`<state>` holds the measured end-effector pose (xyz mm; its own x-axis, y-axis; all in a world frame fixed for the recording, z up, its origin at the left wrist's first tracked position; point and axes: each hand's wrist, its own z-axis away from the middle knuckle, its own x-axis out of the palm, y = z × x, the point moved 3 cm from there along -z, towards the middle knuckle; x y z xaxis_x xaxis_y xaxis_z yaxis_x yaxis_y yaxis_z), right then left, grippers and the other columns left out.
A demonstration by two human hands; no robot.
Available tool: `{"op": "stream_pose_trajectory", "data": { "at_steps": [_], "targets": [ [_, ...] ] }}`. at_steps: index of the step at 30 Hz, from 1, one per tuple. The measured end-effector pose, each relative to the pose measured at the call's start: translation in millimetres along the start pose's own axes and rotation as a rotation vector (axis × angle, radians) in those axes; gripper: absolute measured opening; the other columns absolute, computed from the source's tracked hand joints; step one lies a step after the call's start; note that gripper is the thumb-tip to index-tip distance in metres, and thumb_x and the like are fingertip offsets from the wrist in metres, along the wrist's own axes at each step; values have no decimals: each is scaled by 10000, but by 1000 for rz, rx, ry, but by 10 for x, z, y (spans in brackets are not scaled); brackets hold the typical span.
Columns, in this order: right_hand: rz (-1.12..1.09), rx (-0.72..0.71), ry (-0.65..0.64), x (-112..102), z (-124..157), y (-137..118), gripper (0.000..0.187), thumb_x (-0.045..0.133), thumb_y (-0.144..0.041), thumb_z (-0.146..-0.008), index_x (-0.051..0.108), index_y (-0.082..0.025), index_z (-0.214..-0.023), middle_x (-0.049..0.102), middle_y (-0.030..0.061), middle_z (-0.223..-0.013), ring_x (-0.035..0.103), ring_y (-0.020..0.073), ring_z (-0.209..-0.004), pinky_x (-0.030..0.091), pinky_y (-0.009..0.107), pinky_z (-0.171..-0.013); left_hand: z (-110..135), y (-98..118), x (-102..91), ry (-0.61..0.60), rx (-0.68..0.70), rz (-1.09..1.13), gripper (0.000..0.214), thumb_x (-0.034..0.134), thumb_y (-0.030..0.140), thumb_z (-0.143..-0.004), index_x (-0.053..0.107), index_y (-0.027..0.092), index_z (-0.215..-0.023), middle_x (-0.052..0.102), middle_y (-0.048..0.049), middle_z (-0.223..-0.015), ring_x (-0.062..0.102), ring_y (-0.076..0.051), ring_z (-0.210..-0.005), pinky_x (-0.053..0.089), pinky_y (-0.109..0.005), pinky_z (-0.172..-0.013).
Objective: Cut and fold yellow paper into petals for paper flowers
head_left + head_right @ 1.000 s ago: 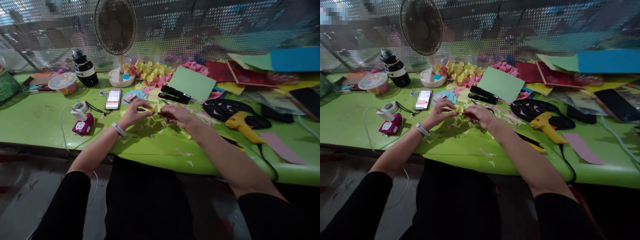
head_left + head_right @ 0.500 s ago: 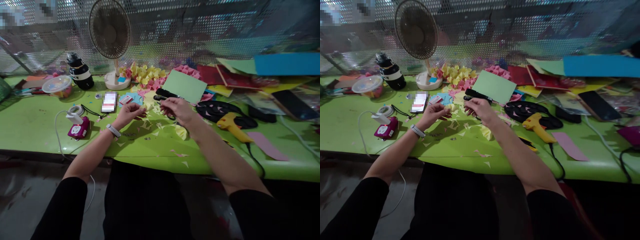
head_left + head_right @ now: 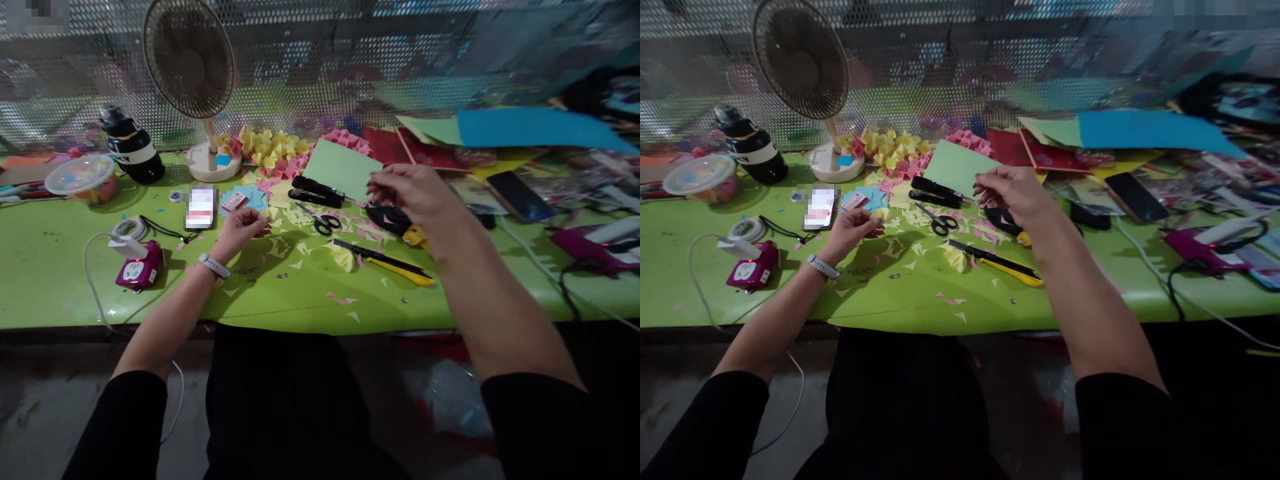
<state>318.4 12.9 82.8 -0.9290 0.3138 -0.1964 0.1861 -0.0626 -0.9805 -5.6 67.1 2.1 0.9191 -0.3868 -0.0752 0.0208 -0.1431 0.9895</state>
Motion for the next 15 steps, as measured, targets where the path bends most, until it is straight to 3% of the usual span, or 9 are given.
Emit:
{"op": "stream_pose_trajectory", "data": {
  "at_steps": [5,10,12,15],
  "targets": [
    [313,-31,-41,-186,92,60,97,688,-150,-884,694,-111,-796,709,82,-733,575,91,-586,402,255,-592,-4,20,-18,31,-9,1,375,832,463,-733,655,142,-812,755,-74,-783,727,-132,-684,625,-270,-696],
    [852,-64,-70,-661,48,120,145,666,-269,-902,710,-132,-887,750,127,-923,622,167,-735,415,295,-698,14,59,-12,39,-21,-2,419,842,492,-710,657,128,-801,746,-71,-757,728,-137,-690,622,-267,-707],
    [1131,-50,-87,-897,29,274,186,718,-260,-849,718,-128,-980,748,161,-987,605,197,-769,385,315,-696,19,67,-6,31,-22,12,434,850,500,-697,654,128,-803,742,-63,-754,728,-137,-692,622,-270,-718],
    [1288,-1,-128,-1155,68,611,324,792,-330,-768,724,-107,-994,730,234,-1043,594,216,-746,354,334,-665,20,59,-1,17,-12,11,451,851,515,-689,657,128,-813,734,-50,-742,731,-142,-700,625,-274,-728]
  ]
}}
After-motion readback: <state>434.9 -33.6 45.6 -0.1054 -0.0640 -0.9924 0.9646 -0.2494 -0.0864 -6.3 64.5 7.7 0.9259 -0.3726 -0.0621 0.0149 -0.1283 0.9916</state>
